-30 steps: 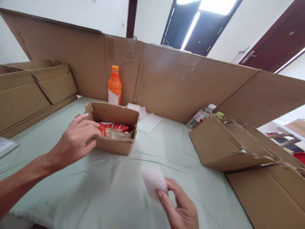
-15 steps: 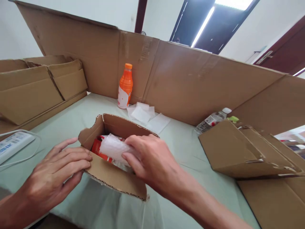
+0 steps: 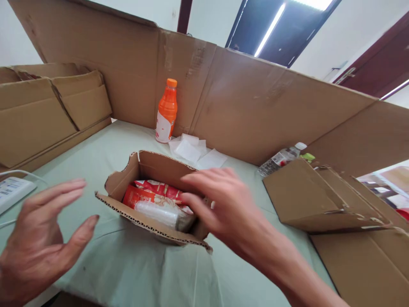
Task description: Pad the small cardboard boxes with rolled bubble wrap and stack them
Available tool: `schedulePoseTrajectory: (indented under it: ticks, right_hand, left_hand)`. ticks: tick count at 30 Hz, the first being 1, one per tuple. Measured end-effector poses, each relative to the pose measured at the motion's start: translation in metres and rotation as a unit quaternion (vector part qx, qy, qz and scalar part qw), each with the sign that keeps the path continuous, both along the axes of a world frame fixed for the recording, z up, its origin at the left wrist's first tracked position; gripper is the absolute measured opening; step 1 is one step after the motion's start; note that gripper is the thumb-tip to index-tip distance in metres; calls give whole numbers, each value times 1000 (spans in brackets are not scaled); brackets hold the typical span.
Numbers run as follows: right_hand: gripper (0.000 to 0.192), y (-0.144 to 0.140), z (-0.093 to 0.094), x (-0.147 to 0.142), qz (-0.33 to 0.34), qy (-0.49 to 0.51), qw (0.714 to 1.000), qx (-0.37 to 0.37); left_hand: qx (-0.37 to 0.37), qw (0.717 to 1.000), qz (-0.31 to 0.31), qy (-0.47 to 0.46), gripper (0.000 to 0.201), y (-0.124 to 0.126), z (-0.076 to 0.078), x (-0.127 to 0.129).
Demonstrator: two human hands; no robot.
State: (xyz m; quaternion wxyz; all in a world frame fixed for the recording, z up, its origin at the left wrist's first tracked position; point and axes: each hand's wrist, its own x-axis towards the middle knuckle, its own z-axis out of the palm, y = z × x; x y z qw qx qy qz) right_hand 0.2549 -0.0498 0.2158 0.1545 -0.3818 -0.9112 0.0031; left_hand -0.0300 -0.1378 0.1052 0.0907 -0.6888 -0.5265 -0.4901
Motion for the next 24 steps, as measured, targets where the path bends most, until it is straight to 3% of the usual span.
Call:
schedulePoseTrajectory:
  ticks: [2,4,7,10,12,15,18,21,24]
  right_hand:
    - [22,-23,-11,49,-140,117,981,60]
    - [19,-52,-42,84,-254,158,953,46]
    - [35,-86,-112,91,-236,177,954,-57]
    - [59,-87,-163,56,-175,186,957,-135]
    - [58,-72,-172,32,-162,208,951,-164]
    - [50,-53,-163,23,-183,240,937,-178]
    - [40,-63,-159,59,-248,248,924,-149]
    - [34,-106,-167,118,-347,215,906,-113]
    - [54,-155,-175,159,-387,219,888,-118]
  left_hand:
    - [-57,997,35,-42,57,-2,-17,-11]
    - [-153,983,34,-96,56,-2,-42,-21]
    - [-304,928,-22,-213,62,1,-82,-28]
    - [-384,866,-94,-307,59,12,-98,-22]
    - [-394,849,-118,-332,56,27,-90,-9]
    - [-362,861,-126,-336,61,51,-70,23]
    - [-353,854,-211,-319,61,66,-64,62]
    - [-377,825,-317,-277,56,65,-71,96]
    - [-395,821,-345,-225,43,62,-75,114]
